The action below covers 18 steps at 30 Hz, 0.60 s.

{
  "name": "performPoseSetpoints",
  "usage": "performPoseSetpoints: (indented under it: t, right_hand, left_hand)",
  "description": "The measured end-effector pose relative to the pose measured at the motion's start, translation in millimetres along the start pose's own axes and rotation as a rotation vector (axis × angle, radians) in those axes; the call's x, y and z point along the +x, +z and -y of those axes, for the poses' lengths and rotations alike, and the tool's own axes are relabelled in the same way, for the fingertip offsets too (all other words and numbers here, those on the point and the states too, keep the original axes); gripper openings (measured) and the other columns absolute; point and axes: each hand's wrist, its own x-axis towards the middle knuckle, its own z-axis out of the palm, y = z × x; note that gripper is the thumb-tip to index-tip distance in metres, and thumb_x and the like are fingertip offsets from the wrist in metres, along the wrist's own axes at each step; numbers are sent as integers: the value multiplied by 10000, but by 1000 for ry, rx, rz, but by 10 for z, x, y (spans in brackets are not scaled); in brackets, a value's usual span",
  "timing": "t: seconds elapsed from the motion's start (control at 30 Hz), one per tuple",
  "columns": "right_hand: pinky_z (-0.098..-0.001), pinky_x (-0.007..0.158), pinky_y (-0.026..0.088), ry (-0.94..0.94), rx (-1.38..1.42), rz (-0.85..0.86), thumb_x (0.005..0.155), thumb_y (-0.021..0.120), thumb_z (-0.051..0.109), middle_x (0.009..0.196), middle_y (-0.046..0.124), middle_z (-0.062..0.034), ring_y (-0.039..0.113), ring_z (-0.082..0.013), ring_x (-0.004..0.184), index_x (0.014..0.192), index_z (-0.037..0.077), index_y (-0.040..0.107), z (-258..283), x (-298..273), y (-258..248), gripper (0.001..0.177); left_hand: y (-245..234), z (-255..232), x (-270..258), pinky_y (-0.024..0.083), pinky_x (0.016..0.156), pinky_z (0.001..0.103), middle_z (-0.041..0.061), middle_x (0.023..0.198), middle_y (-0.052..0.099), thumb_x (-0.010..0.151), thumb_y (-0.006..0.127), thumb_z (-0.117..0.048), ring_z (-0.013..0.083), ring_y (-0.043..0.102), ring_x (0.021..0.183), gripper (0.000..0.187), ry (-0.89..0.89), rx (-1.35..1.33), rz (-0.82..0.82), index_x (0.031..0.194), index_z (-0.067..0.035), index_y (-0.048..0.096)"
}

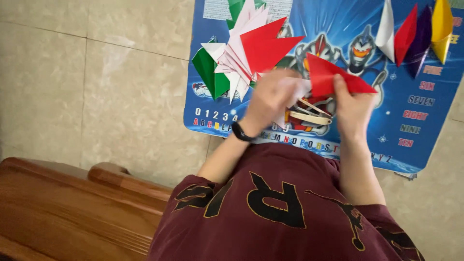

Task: Folding colored paper sheets into origami shapes.

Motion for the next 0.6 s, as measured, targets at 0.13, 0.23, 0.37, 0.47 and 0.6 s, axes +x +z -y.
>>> performPoseSetpoints:
  t: [0.13,0.23,0.37,0.47,0.6]
  right_hand:
    - [-223,483,347,242,-61,-123,1115,779,102,744,602,-4,446,-66,588,804,-5,655,53,48,-203,351]
    - [-202,481,366,225,22,-170,1095,773,95,748,626,-18,484,-58,586,844,-33,671,102,42,-223,300]
    - [-167,600,514,211,92,-158,1063,723,89,914,729,-89,648,-82,730,1066,-89,714,250,42,-205,178]
    - [-160,628,532,215,86,-141,1065,709,119,942,742,-103,674,-92,752,1126,-87,714,263,56,-213,215]
    - [-171,703,551,197,125,-140,1059,687,98,999,755,-107,697,-107,831,1145,-88,718,269,45,-213,207]
  left_hand:
    - [-42,1011,-45,453,1185,447,146,1446,558,971,743,-333,320,529,1371,498,-51,742,256,1378,-91,588]
    - [-84,985,165,329,1188,440,231,1522,474,880,824,-442,330,396,1452,753,-25,958,414,1396,48,577]
    - [-83,888,193,395,1114,417,206,1393,603,929,729,-267,316,520,1341,456,45,927,377,1264,37,673]
    - [-112,899,201,409,1105,407,192,1380,621,918,737,-257,313,534,1332,472,52,914,395,1286,27,654]
    - [-200,861,250,437,1089,421,135,1283,614,864,805,-157,303,573,1225,577,3,774,399,1369,-19,563]
